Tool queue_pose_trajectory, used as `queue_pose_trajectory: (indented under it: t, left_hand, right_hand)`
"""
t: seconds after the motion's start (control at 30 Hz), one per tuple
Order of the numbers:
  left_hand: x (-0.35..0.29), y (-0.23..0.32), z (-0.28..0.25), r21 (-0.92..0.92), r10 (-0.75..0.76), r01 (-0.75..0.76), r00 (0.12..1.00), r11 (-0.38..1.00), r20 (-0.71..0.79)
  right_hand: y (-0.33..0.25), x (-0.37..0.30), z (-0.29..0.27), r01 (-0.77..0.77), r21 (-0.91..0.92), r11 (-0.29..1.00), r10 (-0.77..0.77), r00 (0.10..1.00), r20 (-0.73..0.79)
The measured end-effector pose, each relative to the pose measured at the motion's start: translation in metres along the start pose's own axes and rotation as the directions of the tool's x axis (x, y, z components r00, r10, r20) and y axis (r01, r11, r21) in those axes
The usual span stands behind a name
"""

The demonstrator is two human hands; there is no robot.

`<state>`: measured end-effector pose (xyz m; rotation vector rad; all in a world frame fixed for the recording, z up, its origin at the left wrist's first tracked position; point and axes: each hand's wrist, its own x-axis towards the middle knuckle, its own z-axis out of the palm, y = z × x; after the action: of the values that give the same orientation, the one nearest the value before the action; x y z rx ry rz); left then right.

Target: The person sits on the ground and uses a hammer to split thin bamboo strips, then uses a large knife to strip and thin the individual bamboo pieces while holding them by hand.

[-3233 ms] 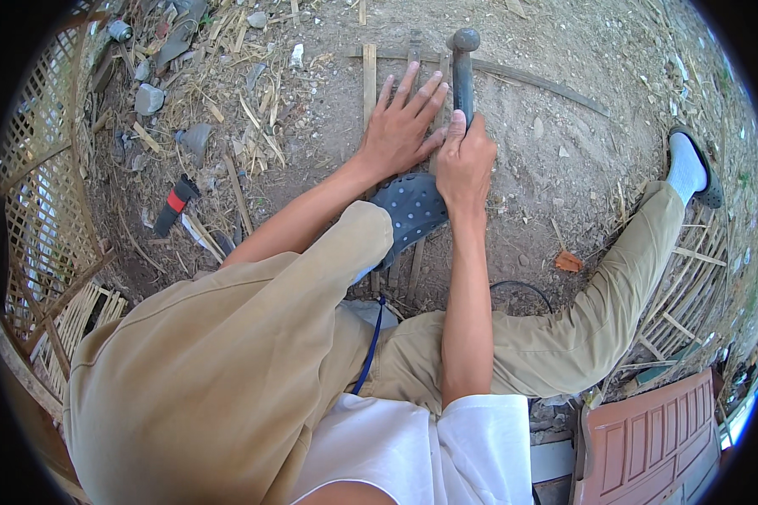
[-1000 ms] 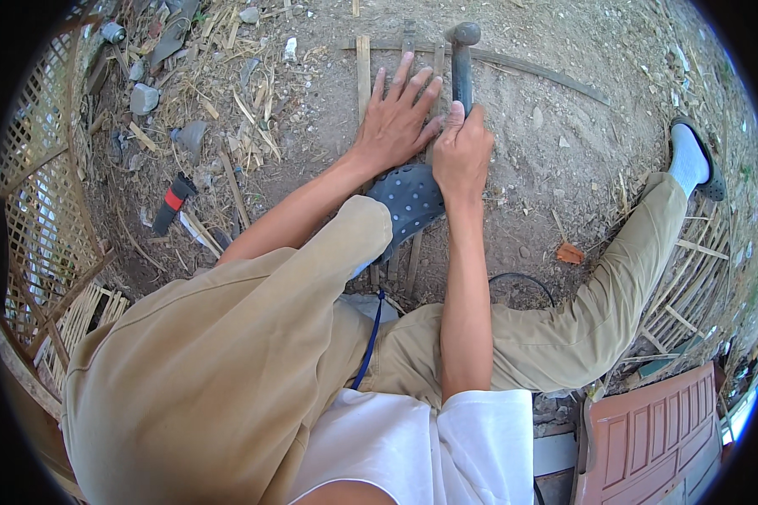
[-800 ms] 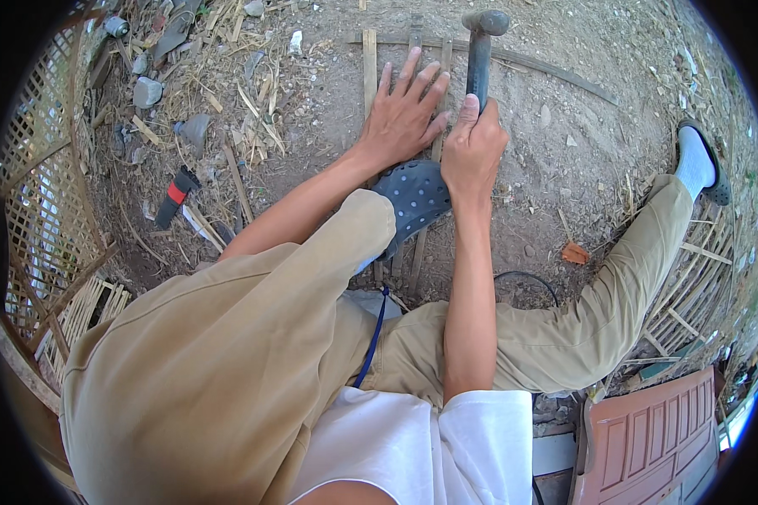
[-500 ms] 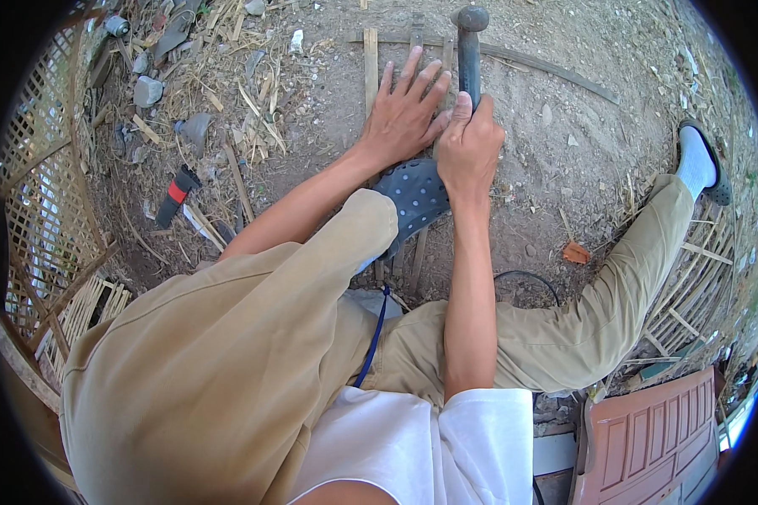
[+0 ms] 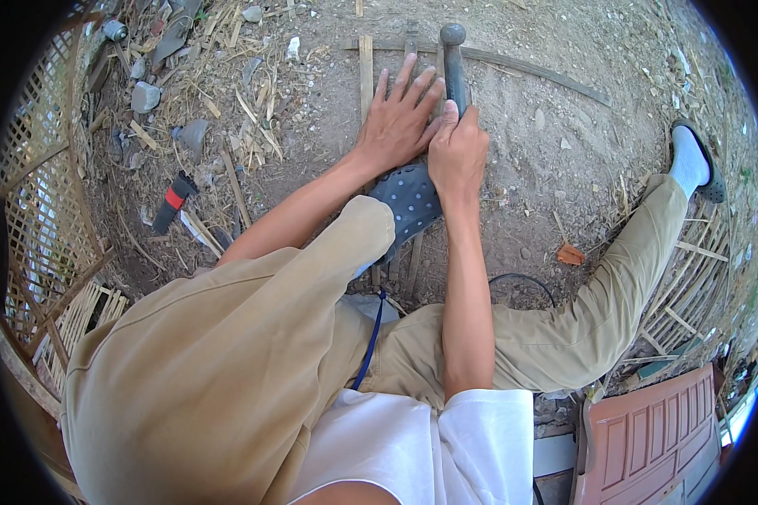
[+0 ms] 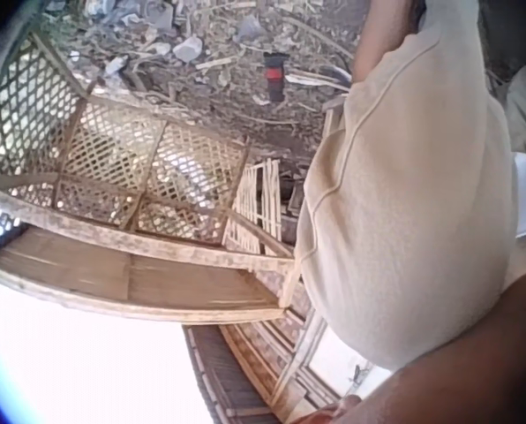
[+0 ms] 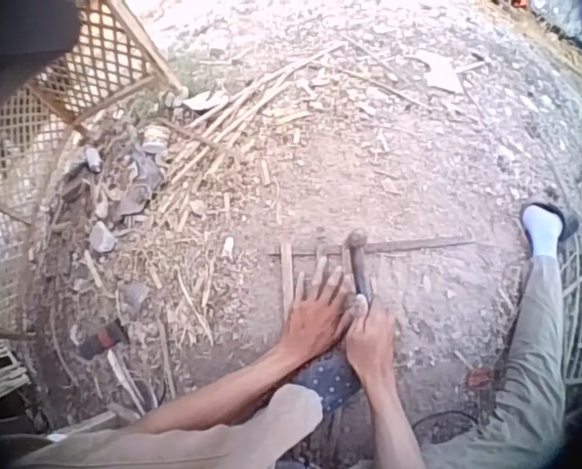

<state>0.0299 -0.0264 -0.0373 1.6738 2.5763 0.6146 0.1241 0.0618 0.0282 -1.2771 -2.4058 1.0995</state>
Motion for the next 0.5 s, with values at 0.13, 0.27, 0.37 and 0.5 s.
queue_pose_trajectory:
  t: [0.13, 0.27, 0.37, 0.5]
  left_hand:
    - [-0.001, -0.001, -0.001, -0.02, -0.003, 0.003, 1.0, 1.0, 0.008]
    - [0.001, 0.001, 0.0, -0.001, 0.006, -0.006, 1.0, 1.0, -0.005]
    - [-0.002, 0.0, 0.0, 0.004, -0.018, 0.018, 1.0, 1.0, 0.015]
    - [0.0, 0.001, -0.001, -0.006, -0.005, 0.005, 1.0, 1.0, 0.0]
  right_hand:
    - [-0.009, -0.005, -0.002, -0.055, 0.171, 0.984, 0.062, 0.998, -0.034]
    - [0.005, 0.0, 0.004, -0.03, 0.039, 0.999, 0.032, 0.999, -0.042]
    - [-0.008, 0.004, -0.003, -0.037, 0.104, 0.994, 0.04, 0.999, -0.031]
    - [-0.001, 0.0, 0.001, -0.004, 0.138, 0.99, 0.014, 0.997, -0.074]
